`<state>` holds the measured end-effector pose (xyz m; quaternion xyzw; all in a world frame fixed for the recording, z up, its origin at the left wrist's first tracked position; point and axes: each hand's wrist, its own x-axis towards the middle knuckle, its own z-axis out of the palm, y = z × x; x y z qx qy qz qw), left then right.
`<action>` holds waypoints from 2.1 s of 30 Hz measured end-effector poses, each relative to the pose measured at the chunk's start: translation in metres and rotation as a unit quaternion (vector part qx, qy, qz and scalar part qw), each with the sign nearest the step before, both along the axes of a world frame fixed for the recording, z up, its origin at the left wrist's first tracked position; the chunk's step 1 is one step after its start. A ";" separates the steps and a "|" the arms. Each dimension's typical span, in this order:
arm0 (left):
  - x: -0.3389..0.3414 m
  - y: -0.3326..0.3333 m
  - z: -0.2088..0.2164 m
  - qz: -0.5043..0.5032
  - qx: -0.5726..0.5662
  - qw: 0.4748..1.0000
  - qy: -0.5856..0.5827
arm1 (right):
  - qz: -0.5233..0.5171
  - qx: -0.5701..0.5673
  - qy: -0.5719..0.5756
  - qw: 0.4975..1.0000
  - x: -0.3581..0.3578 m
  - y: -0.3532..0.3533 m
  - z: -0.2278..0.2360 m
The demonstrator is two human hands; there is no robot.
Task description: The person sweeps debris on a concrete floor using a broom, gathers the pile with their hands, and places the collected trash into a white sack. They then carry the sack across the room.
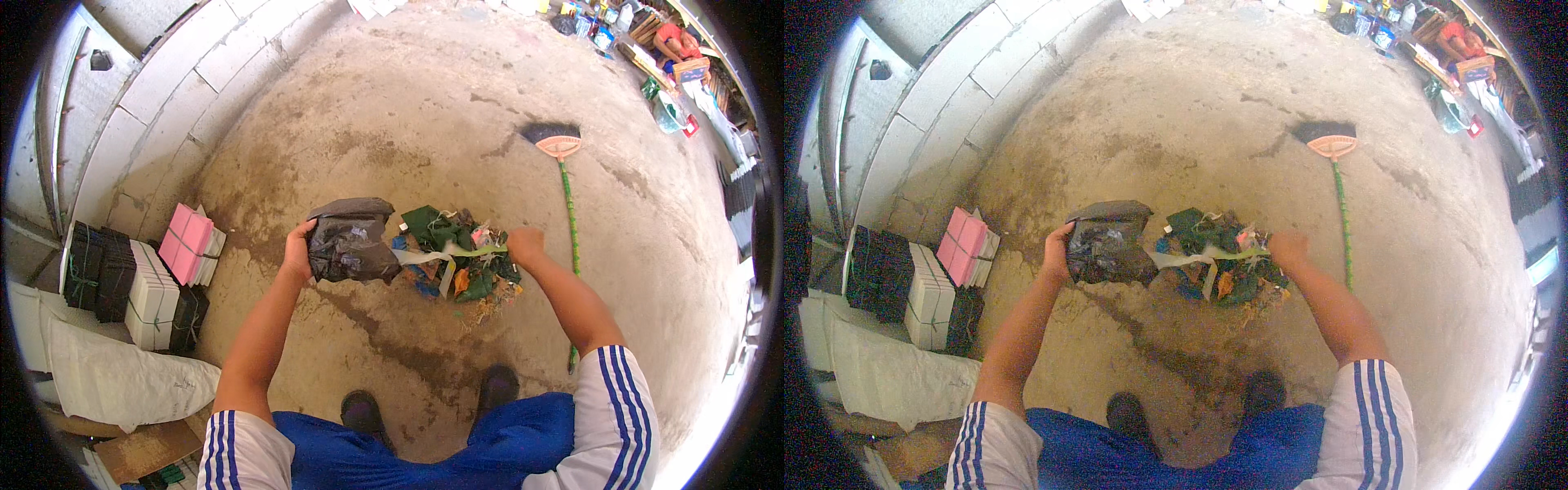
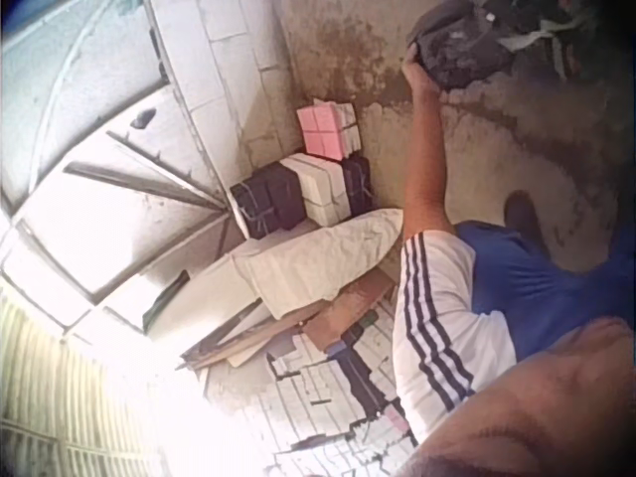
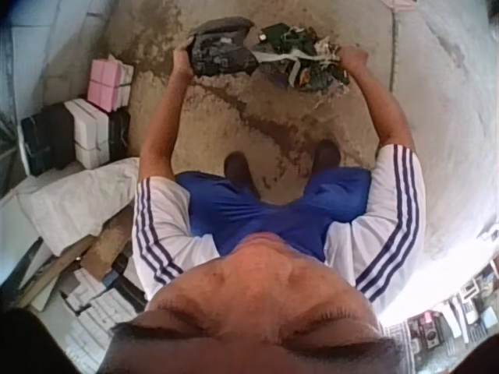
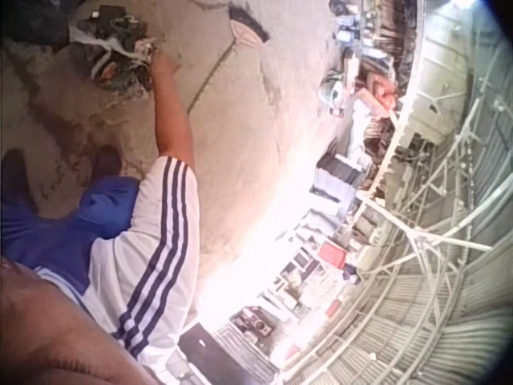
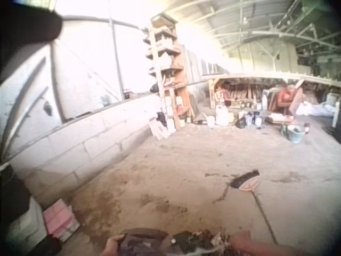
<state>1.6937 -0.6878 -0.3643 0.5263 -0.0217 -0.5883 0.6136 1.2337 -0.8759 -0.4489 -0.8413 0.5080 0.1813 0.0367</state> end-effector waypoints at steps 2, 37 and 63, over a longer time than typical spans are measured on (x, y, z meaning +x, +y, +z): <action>0.005 0.000 0.002 0.004 0.002 1.000 -0.024 | -0.013 0.007 0.031 0.999 -0.006 -0.008 -0.005; 0.136 0.256 0.128 0.022 0.050 0.879 -0.474 | 0.124 0.297 -0.651 0.687 0.444 0.285 0.160; 0.296 0.566 0.358 0.261 0.317 0.310 -0.857 | 0.294 0.376 -0.554 0.683 0.542 0.445 0.252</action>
